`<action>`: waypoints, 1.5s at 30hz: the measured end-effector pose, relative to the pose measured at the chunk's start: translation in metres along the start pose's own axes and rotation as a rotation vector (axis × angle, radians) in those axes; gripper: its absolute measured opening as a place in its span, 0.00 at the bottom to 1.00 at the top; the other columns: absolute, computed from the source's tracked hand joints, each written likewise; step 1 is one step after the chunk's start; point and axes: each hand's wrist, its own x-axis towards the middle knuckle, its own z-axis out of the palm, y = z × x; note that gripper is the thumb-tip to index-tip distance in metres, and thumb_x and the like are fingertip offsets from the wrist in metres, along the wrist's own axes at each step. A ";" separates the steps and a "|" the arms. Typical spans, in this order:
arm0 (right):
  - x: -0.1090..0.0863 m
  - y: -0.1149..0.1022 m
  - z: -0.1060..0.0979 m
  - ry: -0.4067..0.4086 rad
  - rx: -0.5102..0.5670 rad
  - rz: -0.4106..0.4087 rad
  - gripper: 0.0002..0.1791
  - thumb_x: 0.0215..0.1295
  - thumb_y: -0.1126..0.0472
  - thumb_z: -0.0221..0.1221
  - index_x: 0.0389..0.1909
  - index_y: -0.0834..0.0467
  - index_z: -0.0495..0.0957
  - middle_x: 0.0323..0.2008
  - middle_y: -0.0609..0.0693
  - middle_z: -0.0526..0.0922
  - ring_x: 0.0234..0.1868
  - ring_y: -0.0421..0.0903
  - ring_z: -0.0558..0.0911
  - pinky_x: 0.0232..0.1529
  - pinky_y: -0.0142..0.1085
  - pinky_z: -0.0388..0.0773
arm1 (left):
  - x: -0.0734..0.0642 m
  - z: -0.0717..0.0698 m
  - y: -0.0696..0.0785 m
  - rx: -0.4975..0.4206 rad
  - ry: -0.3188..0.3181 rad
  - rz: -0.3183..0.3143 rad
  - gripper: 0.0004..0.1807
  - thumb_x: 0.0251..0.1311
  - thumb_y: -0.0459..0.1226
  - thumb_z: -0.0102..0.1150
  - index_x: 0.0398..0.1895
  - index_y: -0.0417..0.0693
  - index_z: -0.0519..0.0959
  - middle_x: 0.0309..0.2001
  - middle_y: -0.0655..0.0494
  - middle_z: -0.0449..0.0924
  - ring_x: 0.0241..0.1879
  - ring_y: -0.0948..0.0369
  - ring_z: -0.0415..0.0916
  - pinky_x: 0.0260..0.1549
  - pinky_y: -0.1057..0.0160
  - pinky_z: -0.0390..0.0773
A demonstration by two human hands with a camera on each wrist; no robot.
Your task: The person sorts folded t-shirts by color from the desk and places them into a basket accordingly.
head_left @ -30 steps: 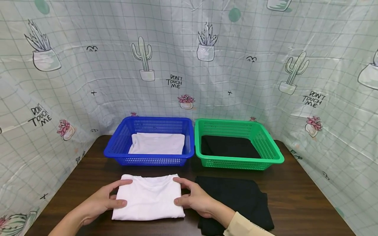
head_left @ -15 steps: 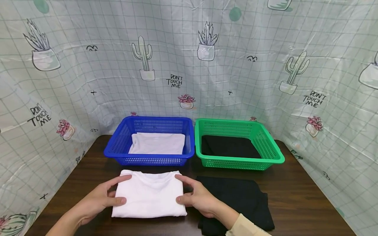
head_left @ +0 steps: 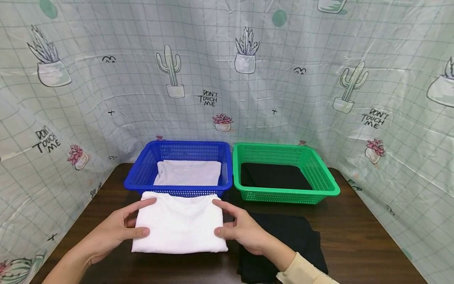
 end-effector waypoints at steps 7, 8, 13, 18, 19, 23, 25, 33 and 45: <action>0.003 -0.017 -0.004 -0.005 -0.018 -0.032 0.45 0.71 0.70 0.67 0.84 0.51 0.60 0.72 0.62 0.64 0.55 0.55 0.88 0.53 0.44 0.87 | 0.004 -0.003 0.015 0.020 0.036 0.009 0.44 0.71 0.32 0.67 0.85 0.41 0.54 0.69 0.32 0.72 0.54 0.54 0.86 0.50 0.55 0.87; 0.004 -0.018 -0.005 -0.003 -0.020 -0.036 0.45 0.70 0.70 0.67 0.84 0.50 0.60 0.73 0.62 0.64 0.56 0.55 0.88 0.53 0.44 0.87 | 0.005 -0.004 0.017 0.018 0.040 0.014 0.44 0.71 0.32 0.67 0.85 0.41 0.54 0.69 0.32 0.71 0.54 0.54 0.86 0.50 0.54 0.87; 0.012 -0.028 -0.010 0.002 -0.029 -0.050 0.45 0.71 0.70 0.66 0.84 0.49 0.58 0.75 0.62 0.61 0.57 0.56 0.88 0.55 0.46 0.86 | 0.012 -0.009 0.025 0.003 0.045 0.055 0.45 0.70 0.29 0.66 0.85 0.41 0.54 0.66 0.39 0.75 0.54 0.55 0.86 0.49 0.53 0.88; 0.023 -0.040 -0.015 0.019 -0.054 -0.070 0.45 0.72 0.71 0.65 0.85 0.48 0.57 0.75 0.61 0.62 0.57 0.56 0.88 0.57 0.48 0.85 | 0.025 -0.018 0.031 -0.004 0.066 0.061 0.46 0.70 0.29 0.66 0.86 0.41 0.53 0.67 0.41 0.75 0.53 0.57 0.86 0.49 0.55 0.87; 0.026 -0.041 -0.016 0.022 -0.062 -0.073 0.45 0.72 0.71 0.65 0.85 0.48 0.57 0.75 0.61 0.62 0.57 0.56 0.88 0.57 0.48 0.85 | 0.027 -0.020 0.033 -0.005 0.073 0.053 0.46 0.70 0.29 0.66 0.86 0.42 0.52 0.69 0.39 0.73 0.53 0.57 0.86 0.49 0.56 0.87; 0.038 -0.045 -0.020 0.035 -0.092 -0.083 0.45 0.72 0.70 0.65 0.85 0.47 0.58 0.72 0.61 0.65 0.56 0.55 0.88 0.58 0.50 0.84 | 0.038 -0.027 0.037 0.001 0.086 0.031 0.47 0.70 0.31 0.67 0.86 0.44 0.52 0.75 0.32 0.62 0.53 0.58 0.86 0.51 0.58 0.86; 0.044 -0.046 -0.023 0.044 -0.101 -0.085 0.44 0.72 0.70 0.65 0.84 0.47 0.58 0.71 0.61 0.65 0.55 0.54 0.88 0.58 0.51 0.84 | 0.044 -0.030 0.039 0.010 0.088 0.027 0.48 0.70 0.32 0.68 0.87 0.45 0.52 0.77 0.33 0.57 0.54 0.58 0.85 0.52 0.59 0.86; 0.068 -0.059 -0.036 0.102 -0.123 -0.091 0.44 0.71 0.72 0.65 0.83 0.45 0.62 0.74 0.58 0.65 0.58 0.56 0.86 0.59 0.51 0.84 | 0.073 -0.042 0.046 0.010 0.110 0.029 0.48 0.70 0.32 0.68 0.87 0.49 0.53 0.80 0.37 0.53 0.53 0.60 0.82 0.51 0.61 0.86; 0.110 -0.067 -0.049 0.141 -0.147 -0.092 0.43 0.73 0.71 0.65 0.83 0.43 0.62 0.78 0.58 0.61 0.57 0.53 0.84 0.60 0.48 0.84 | 0.114 -0.062 0.048 -0.005 0.150 -0.032 0.48 0.72 0.30 0.64 0.88 0.56 0.50 0.87 0.44 0.24 0.75 0.44 0.56 0.53 0.65 0.81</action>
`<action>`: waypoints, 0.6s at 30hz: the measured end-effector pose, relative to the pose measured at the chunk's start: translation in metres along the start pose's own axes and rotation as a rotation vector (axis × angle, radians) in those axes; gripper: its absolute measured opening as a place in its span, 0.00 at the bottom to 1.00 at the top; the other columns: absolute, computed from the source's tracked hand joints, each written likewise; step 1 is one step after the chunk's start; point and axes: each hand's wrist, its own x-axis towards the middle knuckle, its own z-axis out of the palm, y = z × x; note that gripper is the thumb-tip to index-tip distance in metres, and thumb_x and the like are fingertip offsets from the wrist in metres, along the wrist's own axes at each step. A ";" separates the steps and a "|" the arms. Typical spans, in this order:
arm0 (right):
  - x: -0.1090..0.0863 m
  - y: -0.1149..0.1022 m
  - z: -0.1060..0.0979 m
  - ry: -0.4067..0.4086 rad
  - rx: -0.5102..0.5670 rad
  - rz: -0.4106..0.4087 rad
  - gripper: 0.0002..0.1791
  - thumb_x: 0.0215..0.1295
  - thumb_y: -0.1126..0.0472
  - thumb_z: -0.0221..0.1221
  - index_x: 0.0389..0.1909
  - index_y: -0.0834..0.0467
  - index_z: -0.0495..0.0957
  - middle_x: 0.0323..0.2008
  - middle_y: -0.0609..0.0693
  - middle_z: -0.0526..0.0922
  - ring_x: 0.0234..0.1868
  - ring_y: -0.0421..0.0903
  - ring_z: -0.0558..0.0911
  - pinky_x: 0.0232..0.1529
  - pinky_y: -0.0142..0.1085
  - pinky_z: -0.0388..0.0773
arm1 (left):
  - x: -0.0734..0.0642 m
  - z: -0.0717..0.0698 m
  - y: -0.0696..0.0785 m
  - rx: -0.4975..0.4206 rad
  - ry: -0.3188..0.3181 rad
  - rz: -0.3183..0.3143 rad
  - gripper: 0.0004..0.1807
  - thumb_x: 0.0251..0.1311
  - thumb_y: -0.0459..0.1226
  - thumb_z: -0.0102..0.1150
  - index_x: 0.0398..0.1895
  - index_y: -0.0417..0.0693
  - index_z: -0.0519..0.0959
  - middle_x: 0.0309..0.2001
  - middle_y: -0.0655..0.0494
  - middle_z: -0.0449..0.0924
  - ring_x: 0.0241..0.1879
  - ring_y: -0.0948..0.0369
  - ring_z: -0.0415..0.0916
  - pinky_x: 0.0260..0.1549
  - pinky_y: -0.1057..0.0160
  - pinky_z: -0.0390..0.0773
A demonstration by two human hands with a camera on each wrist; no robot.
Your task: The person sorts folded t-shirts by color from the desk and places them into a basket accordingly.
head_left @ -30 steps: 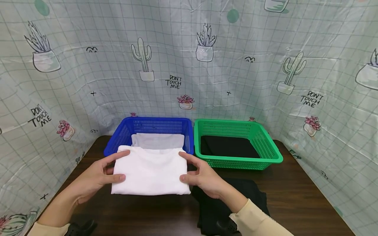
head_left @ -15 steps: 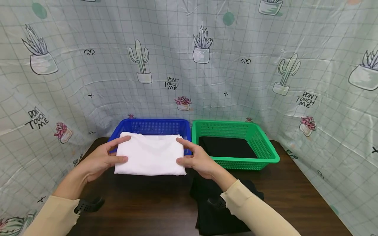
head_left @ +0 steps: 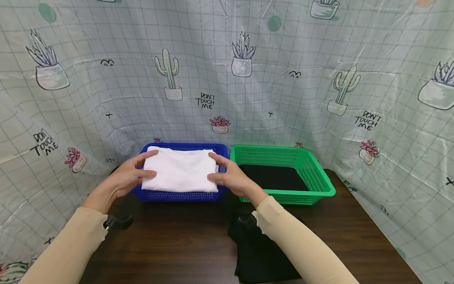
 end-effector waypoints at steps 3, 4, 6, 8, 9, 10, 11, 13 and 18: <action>0.011 0.001 -0.001 0.013 -0.008 0.009 0.43 0.73 0.70 0.65 0.83 0.43 0.61 0.78 0.58 0.61 0.60 0.54 0.82 0.61 0.48 0.82 | 0.011 -0.002 -0.001 -0.025 0.015 0.003 0.47 0.73 0.28 0.61 0.88 0.56 0.49 0.87 0.45 0.24 0.79 0.42 0.48 0.65 0.53 0.74; 0.015 0.002 -0.002 0.017 -0.013 0.013 0.43 0.73 0.69 0.65 0.84 0.43 0.61 0.78 0.58 0.61 0.61 0.54 0.81 0.62 0.49 0.82 | 0.014 -0.003 -0.001 -0.036 0.018 0.006 0.47 0.73 0.27 0.60 0.88 0.56 0.48 0.87 0.46 0.24 0.80 0.42 0.46 0.69 0.48 0.70; 0.021 0.003 -0.003 0.029 -0.022 0.028 0.44 0.73 0.69 0.65 0.84 0.43 0.61 0.79 0.57 0.60 0.65 0.55 0.79 0.64 0.50 0.80 | 0.020 -0.005 -0.003 -0.047 0.025 0.004 0.47 0.74 0.27 0.60 0.88 0.56 0.48 0.87 0.46 0.24 0.82 0.42 0.43 0.74 0.38 0.61; 0.027 0.004 -0.005 0.040 -0.037 0.040 0.44 0.72 0.69 0.66 0.84 0.43 0.61 0.80 0.56 0.59 0.68 0.55 0.78 0.66 0.51 0.78 | 0.027 -0.006 -0.005 -0.055 0.034 -0.005 0.47 0.74 0.26 0.59 0.88 0.56 0.48 0.87 0.46 0.25 0.83 0.41 0.41 0.76 0.33 0.54; 0.030 0.005 -0.006 0.045 -0.044 0.045 0.44 0.72 0.69 0.66 0.84 0.43 0.61 0.81 0.56 0.59 0.69 0.56 0.77 0.66 0.51 0.78 | 0.030 -0.006 -0.006 -0.055 0.038 -0.010 0.47 0.74 0.26 0.59 0.88 0.56 0.48 0.87 0.45 0.25 0.83 0.41 0.41 0.77 0.33 0.54; 0.032 0.006 -0.007 0.050 -0.048 0.049 0.44 0.72 0.70 0.66 0.84 0.43 0.61 0.81 0.55 0.59 0.70 0.56 0.77 0.67 0.51 0.78 | 0.033 -0.006 -0.008 -0.052 0.044 -0.018 0.47 0.74 0.26 0.59 0.88 0.57 0.48 0.87 0.44 0.27 0.82 0.41 0.43 0.76 0.34 0.56; 0.035 0.007 -0.008 0.053 -0.051 0.054 0.44 0.72 0.70 0.66 0.84 0.43 0.61 0.81 0.55 0.59 0.70 0.55 0.77 0.67 0.52 0.78 | 0.036 -0.007 -0.010 -0.049 0.049 -0.028 0.47 0.74 0.27 0.59 0.88 0.57 0.47 0.87 0.44 0.28 0.82 0.41 0.43 0.76 0.35 0.56; 0.039 0.010 -0.008 0.062 -0.054 0.060 0.45 0.72 0.72 0.65 0.84 0.44 0.61 0.82 0.55 0.58 0.68 0.56 0.78 0.66 0.52 0.78 | 0.041 -0.007 -0.014 -0.053 0.056 -0.046 0.47 0.74 0.26 0.59 0.88 0.57 0.47 0.87 0.42 0.28 0.83 0.40 0.43 0.77 0.36 0.57; 0.048 0.014 -0.003 0.086 -0.052 0.078 0.47 0.70 0.76 0.64 0.85 0.47 0.59 0.83 0.57 0.56 0.56 0.51 0.82 0.57 0.44 0.84 | 0.051 -0.006 -0.020 -0.070 0.077 -0.083 0.47 0.74 0.24 0.57 0.88 0.55 0.46 0.87 0.43 0.26 0.84 0.40 0.40 0.78 0.36 0.54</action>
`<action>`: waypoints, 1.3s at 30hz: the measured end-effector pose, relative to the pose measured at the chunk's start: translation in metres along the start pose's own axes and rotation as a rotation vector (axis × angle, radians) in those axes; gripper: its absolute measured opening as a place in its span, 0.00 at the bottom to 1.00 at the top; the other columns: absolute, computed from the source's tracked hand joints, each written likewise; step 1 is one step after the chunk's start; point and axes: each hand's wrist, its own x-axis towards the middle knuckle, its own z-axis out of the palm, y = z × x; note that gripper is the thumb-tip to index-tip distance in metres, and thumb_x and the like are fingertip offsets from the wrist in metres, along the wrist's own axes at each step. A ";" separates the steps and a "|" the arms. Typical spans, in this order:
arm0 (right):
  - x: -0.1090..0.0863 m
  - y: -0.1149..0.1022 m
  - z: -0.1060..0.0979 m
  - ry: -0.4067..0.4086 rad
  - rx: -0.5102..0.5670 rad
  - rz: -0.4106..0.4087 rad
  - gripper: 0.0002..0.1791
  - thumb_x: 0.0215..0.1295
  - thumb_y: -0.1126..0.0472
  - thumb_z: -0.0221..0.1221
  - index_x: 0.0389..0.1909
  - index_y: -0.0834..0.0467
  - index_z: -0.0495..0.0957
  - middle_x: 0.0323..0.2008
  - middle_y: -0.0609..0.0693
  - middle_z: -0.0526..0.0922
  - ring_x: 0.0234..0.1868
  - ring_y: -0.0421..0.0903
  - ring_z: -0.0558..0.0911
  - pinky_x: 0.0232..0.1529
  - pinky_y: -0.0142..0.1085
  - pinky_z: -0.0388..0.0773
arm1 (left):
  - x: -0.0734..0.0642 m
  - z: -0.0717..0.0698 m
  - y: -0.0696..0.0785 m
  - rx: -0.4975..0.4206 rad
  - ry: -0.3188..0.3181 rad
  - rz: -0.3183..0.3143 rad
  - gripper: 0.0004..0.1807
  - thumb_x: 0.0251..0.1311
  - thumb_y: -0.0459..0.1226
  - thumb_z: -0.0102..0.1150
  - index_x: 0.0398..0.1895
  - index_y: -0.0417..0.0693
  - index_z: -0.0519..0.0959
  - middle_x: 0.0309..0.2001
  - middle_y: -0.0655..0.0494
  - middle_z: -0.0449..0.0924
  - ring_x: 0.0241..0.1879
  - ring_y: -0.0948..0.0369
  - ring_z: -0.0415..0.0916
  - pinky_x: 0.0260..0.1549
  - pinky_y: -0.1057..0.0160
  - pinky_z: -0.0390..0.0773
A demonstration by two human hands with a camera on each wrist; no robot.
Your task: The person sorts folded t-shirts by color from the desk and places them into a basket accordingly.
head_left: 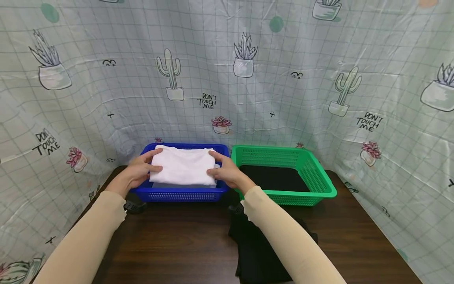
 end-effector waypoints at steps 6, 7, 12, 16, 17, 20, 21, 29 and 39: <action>0.008 0.000 0.005 0.051 -0.007 0.019 0.47 0.70 0.78 0.61 0.85 0.46 0.59 0.81 0.59 0.57 0.47 0.52 0.81 0.42 0.37 0.82 | 0.010 0.000 -0.002 -0.016 0.018 -0.010 0.47 0.74 0.23 0.56 0.88 0.56 0.47 0.87 0.48 0.24 0.85 0.43 0.33 0.79 0.36 0.48; 0.009 0.000 0.006 0.059 -0.006 0.018 0.47 0.70 0.78 0.60 0.85 0.46 0.59 0.80 0.60 0.58 0.47 0.52 0.81 0.42 0.37 0.82 | 0.012 -0.001 -0.003 -0.018 0.025 -0.013 0.47 0.73 0.23 0.56 0.88 0.56 0.47 0.87 0.48 0.23 0.85 0.43 0.31 0.79 0.35 0.47; 0.018 0.003 0.011 0.057 0.006 0.032 0.47 0.71 0.78 0.59 0.85 0.45 0.58 0.79 0.58 0.59 0.32 0.46 0.78 0.37 0.36 0.79 | 0.015 -0.005 -0.008 -0.044 0.041 -0.038 0.47 0.74 0.23 0.55 0.88 0.57 0.48 0.87 0.51 0.21 0.85 0.44 0.29 0.79 0.36 0.46; 0.021 0.004 0.013 0.061 -0.022 0.049 0.46 0.72 0.77 0.59 0.85 0.45 0.58 0.80 0.55 0.59 0.20 0.42 0.66 0.31 0.36 0.71 | 0.019 -0.006 -0.011 -0.049 0.032 -0.035 0.46 0.74 0.23 0.54 0.88 0.56 0.47 0.87 0.51 0.22 0.85 0.44 0.34 0.79 0.37 0.49; 0.022 0.004 0.013 0.063 -0.030 0.048 0.46 0.72 0.77 0.59 0.85 0.45 0.58 0.81 0.55 0.59 0.19 0.41 0.64 0.30 0.35 0.70 | 0.020 -0.006 -0.011 -0.050 0.031 -0.033 0.46 0.75 0.23 0.54 0.88 0.56 0.47 0.87 0.50 0.23 0.85 0.43 0.36 0.79 0.38 0.51; 0.024 0.004 0.013 0.063 -0.045 0.041 0.46 0.71 0.77 0.59 0.85 0.46 0.58 0.81 0.55 0.59 0.18 0.40 0.62 0.29 0.34 0.67 | 0.023 -0.006 -0.012 -0.060 0.039 -0.040 0.46 0.75 0.23 0.54 0.88 0.57 0.47 0.87 0.48 0.26 0.84 0.42 0.40 0.78 0.37 0.52; 0.025 0.004 0.012 0.064 -0.048 0.041 0.46 0.71 0.77 0.59 0.85 0.47 0.58 0.81 0.55 0.59 0.18 0.39 0.62 0.28 0.34 0.67 | 0.024 -0.006 -0.012 -0.064 0.041 -0.047 0.46 0.75 0.23 0.53 0.88 0.57 0.46 0.87 0.47 0.26 0.84 0.42 0.41 0.78 0.37 0.52; 0.029 0.008 0.016 0.114 -0.154 0.067 0.46 0.70 0.77 0.60 0.85 0.48 0.59 0.81 0.56 0.58 0.24 0.43 0.64 0.29 0.34 0.66 | 0.028 -0.002 -0.016 -0.060 0.040 -0.074 0.46 0.75 0.22 0.52 0.88 0.57 0.46 0.87 0.48 0.23 0.85 0.43 0.38 0.79 0.37 0.51; 0.032 0.009 0.019 0.120 -0.136 0.111 0.46 0.68 0.78 0.60 0.84 0.49 0.60 0.81 0.61 0.60 0.18 0.41 0.57 0.25 0.33 0.62 | 0.028 -0.002 -0.017 -0.033 0.039 -0.097 0.46 0.75 0.23 0.53 0.88 0.56 0.46 0.87 0.46 0.24 0.85 0.42 0.36 0.79 0.37 0.51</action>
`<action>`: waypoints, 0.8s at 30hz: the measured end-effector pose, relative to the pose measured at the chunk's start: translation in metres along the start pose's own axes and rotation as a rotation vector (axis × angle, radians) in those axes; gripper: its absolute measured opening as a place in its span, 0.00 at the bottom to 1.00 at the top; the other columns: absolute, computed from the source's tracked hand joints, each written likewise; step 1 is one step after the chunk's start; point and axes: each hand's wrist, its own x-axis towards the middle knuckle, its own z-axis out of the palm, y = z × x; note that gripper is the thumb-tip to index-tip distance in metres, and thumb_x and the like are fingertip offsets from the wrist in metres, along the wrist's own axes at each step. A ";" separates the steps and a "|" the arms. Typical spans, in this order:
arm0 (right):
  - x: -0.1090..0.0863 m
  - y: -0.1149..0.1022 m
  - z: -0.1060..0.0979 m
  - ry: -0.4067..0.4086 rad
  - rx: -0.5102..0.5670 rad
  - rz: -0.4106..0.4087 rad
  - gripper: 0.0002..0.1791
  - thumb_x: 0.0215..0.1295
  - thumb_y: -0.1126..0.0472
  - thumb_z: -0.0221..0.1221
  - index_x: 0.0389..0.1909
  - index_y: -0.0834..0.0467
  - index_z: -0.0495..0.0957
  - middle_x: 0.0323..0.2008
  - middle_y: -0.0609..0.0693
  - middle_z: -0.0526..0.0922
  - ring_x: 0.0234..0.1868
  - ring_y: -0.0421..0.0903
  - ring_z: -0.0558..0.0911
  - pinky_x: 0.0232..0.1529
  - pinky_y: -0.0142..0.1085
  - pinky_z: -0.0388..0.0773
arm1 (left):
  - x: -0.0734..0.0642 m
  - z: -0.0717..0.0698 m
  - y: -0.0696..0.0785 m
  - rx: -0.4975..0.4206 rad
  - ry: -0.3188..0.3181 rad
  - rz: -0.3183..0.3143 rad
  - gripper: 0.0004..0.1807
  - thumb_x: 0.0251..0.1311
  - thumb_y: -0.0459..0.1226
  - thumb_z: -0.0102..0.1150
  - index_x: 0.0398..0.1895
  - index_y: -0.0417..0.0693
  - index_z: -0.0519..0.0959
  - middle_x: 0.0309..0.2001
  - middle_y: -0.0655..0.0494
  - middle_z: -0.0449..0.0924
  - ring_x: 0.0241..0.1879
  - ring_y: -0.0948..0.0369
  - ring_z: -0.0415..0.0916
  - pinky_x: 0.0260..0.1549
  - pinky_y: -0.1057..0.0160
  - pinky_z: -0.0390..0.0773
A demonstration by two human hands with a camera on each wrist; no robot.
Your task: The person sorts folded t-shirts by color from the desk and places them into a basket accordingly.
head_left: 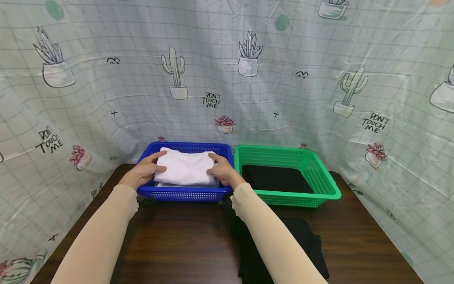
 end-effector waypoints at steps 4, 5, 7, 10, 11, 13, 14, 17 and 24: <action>0.002 -0.001 0.002 -0.011 -0.004 0.013 0.44 0.70 0.77 0.60 0.83 0.49 0.63 0.78 0.64 0.64 0.27 0.40 0.68 0.29 0.31 0.70 | 0.001 -0.001 -0.001 0.011 -0.006 -0.005 0.45 0.75 0.23 0.53 0.88 0.55 0.46 0.87 0.43 0.25 0.84 0.40 0.38 0.78 0.37 0.52; 0.002 -0.001 0.002 -0.009 -0.001 0.019 0.43 0.70 0.77 0.60 0.83 0.50 0.64 0.78 0.64 0.64 0.28 0.42 0.67 0.30 0.32 0.70 | 0.001 -0.001 -0.001 0.009 -0.011 -0.007 0.45 0.75 0.22 0.52 0.88 0.54 0.46 0.87 0.43 0.26 0.84 0.40 0.39 0.78 0.38 0.52; 0.001 -0.001 0.004 0.000 -0.006 0.034 0.41 0.71 0.77 0.61 0.82 0.50 0.66 0.79 0.64 0.63 0.33 0.42 0.69 0.33 0.32 0.71 | 0.002 -0.001 -0.002 0.005 -0.019 -0.013 0.45 0.75 0.21 0.52 0.88 0.52 0.46 0.87 0.41 0.27 0.84 0.40 0.40 0.78 0.38 0.52; -0.001 0.000 0.009 0.014 -0.012 0.056 0.39 0.71 0.76 0.61 0.80 0.52 0.68 0.80 0.65 0.61 0.37 0.45 0.69 0.38 0.33 0.71 | 0.002 -0.002 -0.004 0.008 -0.035 -0.023 0.45 0.75 0.20 0.50 0.88 0.50 0.44 0.86 0.39 0.27 0.83 0.39 0.41 0.78 0.39 0.53; -0.003 0.001 0.011 0.017 -0.007 0.062 0.38 0.70 0.77 0.61 0.80 0.53 0.69 0.81 0.66 0.60 0.38 0.47 0.70 0.39 0.35 0.71 | 0.002 -0.002 -0.005 0.005 -0.037 -0.030 0.45 0.75 0.20 0.50 0.88 0.50 0.45 0.86 0.39 0.28 0.83 0.39 0.42 0.78 0.40 0.53; -0.005 0.003 0.015 0.017 -0.012 0.072 0.38 0.70 0.77 0.61 0.79 0.55 0.69 0.81 0.66 0.60 0.51 0.48 0.74 0.48 0.36 0.74 | 0.002 -0.002 -0.006 0.024 -0.046 -0.040 0.45 0.75 0.20 0.49 0.88 0.49 0.44 0.86 0.38 0.27 0.82 0.39 0.43 0.78 0.40 0.54; -0.006 0.004 0.016 0.016 -0.007 0.078 0.38 0.70 0.77 0.61 0.79 0.56 0.68 0.81 0.66 0.60 0.54 0.51 0.75 0.50 0.38 0.74 | 0.003 -0.002 -0.007 0.037 -0.051 -0.044 0.45 0.75 0.20 0.49 0.88 0.49 0.43 0.86 0.37 0.27 0.82 0.39 0.44 0.78 0.40 0.55; -0.008 0.006 0.018 0.020 -0.001 0.097 0.38 0.69 0.77 0.62 0.80 0.57 0.68 0.80 0.65 0.62 0.67 0.55 0.73 0.60 0.42 0.75 | 0.003 0.000 -0.007 0.068 -0.061 -0.059 0.45 0.75 0.21 0.50 0.88 0.49 0.43 0.86 0.37 0.27 0.81 0.39 0.45 0.78 0.40 0.55; 0.000 0.009 0.021 0.023 -0.093 0.115 0.38 0.71 0.72 0.62 0.81 0.56 0.66 0.80 0.62 0.64 0.72 0.56 0.71 0.70 0.47 0.72 | 0.004 -0.002 -0.007 0.137 -0.077 -0.079 0.45 0.75 0.22 0.52 0.88 0.47 0.42 0.86 0.36 0.29 0.82 0.40 0.45 0.78 0.41 0.55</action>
